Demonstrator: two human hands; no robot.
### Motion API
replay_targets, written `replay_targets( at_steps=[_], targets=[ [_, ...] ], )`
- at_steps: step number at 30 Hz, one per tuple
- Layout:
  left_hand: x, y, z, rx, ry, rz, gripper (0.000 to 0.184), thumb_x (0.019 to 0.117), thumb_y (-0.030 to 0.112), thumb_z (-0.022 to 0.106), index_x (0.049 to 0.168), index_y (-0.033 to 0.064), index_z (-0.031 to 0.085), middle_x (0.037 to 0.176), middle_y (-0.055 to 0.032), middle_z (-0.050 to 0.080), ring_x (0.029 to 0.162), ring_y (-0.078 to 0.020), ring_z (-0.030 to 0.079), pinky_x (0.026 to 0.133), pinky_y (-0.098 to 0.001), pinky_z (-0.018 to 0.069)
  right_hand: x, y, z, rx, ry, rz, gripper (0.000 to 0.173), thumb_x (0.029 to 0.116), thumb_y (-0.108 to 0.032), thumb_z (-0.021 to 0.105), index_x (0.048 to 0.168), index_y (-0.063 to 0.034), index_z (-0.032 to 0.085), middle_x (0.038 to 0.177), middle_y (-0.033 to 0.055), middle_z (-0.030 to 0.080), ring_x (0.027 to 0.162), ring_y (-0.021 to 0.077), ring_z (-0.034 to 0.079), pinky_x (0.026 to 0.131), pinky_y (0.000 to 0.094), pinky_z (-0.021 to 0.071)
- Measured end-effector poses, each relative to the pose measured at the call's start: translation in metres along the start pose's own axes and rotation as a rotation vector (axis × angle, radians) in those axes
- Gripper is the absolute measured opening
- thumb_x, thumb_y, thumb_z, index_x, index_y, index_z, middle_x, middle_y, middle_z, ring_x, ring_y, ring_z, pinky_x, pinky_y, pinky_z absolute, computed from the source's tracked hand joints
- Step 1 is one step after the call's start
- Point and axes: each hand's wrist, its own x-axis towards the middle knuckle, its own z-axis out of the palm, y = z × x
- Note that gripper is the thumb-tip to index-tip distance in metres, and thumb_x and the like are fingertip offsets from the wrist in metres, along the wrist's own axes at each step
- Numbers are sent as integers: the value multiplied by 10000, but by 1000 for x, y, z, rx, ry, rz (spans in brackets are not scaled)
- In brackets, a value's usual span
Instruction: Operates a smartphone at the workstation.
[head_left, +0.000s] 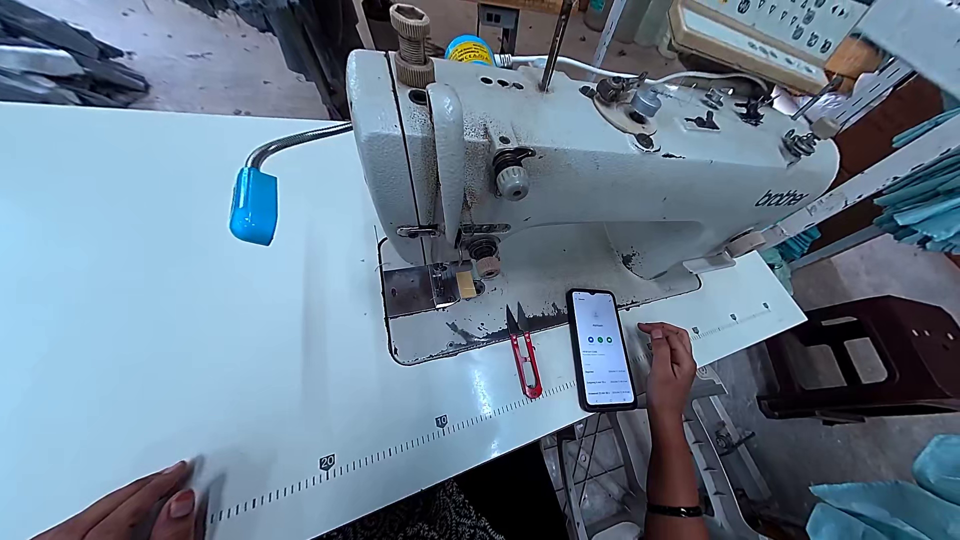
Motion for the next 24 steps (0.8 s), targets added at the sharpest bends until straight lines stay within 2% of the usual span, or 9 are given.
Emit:
replay_targets(
  at_steps=[3, 5, 6, 8, 11, 14, 17, 20, 24],
  targets=[
    [0, 1, 0, 0, -3, -7, 317, 1010, 112, 514, 1010, -147, 698, 991, -322, 701, 981, -379, 678, 937, -331, 484, 1, -2, -1, 33, -23, 24, 329, 1028, -162, 451, 986, 30, 715, 1131, 101, 637, 1109, 106, 579, 980, 264, 455],
    [-1, -1, 0, -6, -11, -14, 317, 1017, 117, 509, 1014, -137, 698, 998, -319, 699, 986, -379, 672, 937, -344, 478, 1, -5, -8, 33, -149, 66, 370, 1011, -270, 537, 1168, 35, 675, 1307, 161, 565, 1190, 170, 555, 999, 328, 465],
    [-2, -3, 0, -10, -17, -17, 322, 1021, 123, 505, 1016, -135, 697, 1003, -320, 697, 992, -384, 667, 941, -356, 476, 2, -7, -16, 15, -266, 99, 540, 959, -367, 616, 1336, 19, 589, 1442, 192, 461, 1251, 221, 517, 1006, 386, 464],
    [-5, -7, 0, -17, -30, -15, 335, 1030, 133, 497, 1024, -138, 693, 1013, -327, 691, 1001, -397, 659, 943, -381, 473, 3, -9, -32, -25, -505, 141, 1068, 721, -507, 804, 1550, -24, 335, 1610, 236, 238, 1394, 323, 405, 1042, 507, 442],
    [-7, -10, 1, -20, -29, -9, 340, 1033, 137, 494, 1034, -140, 690, 1019, -331, 688, 1009, -408, 655, 952, -390, 473, -1, -15, -51, -57, -760, 152, 1495, 481, -556, 929, 1623, -65, 99, 1675, 240, 96, 1523, 353, 243, 1130, 549, 386],
    [-6, -7, 2, -18, -19, -22, 330, 1025, 133, 504, 1028, -136, 694, 1010, -327, 692, 996, -407, 659, 932, -388, 480, -7, -21, -49, -86, -784, 179, 1535, 431, -419, 971, 1634, -58, 89, 1690, 242, -15, 1547, 420, 122, 1151, 639, 303],
    [-6, -6, 2, -26, -14, -21, 334, 1028, 134, 499, 1041, -146, 681, 1002, -333, 687, 984, -412, 657, 934, -395, 483, -11, -19, -40, -113, -603, 197, 1510, 442, -349, 991, 1630, -60, 103, 1676, 272, -3, 1501, 481, 209, 1093, 677, 352],
    [-7, -9, 3, -27, -11, -10, 340, 1032, 145, 500, 1053, -145, 676, 993, -334, 686, 976, -408, 659, 934, -405, 479, -12, -14, -27, -141, -358, 196, 1466, 492, -259, 984, 1631, -33, 89, 1644, 322, 29, 1384, 461, 389, 1008, 606, 446],
    [-9, -11, 5, -24, 4, 0, 334, 1036, 157, 507, 1058, -125, 685, 999, -319, 696, 986, -399, 666, 930, -393, 483, -9, -21, -24, -176, -385, 215, 1410, 536, -284, 979, 1630, -25, 129, 1649, 324, 11, 1381, 520, 352, 983, 689, 405]
  ],
)
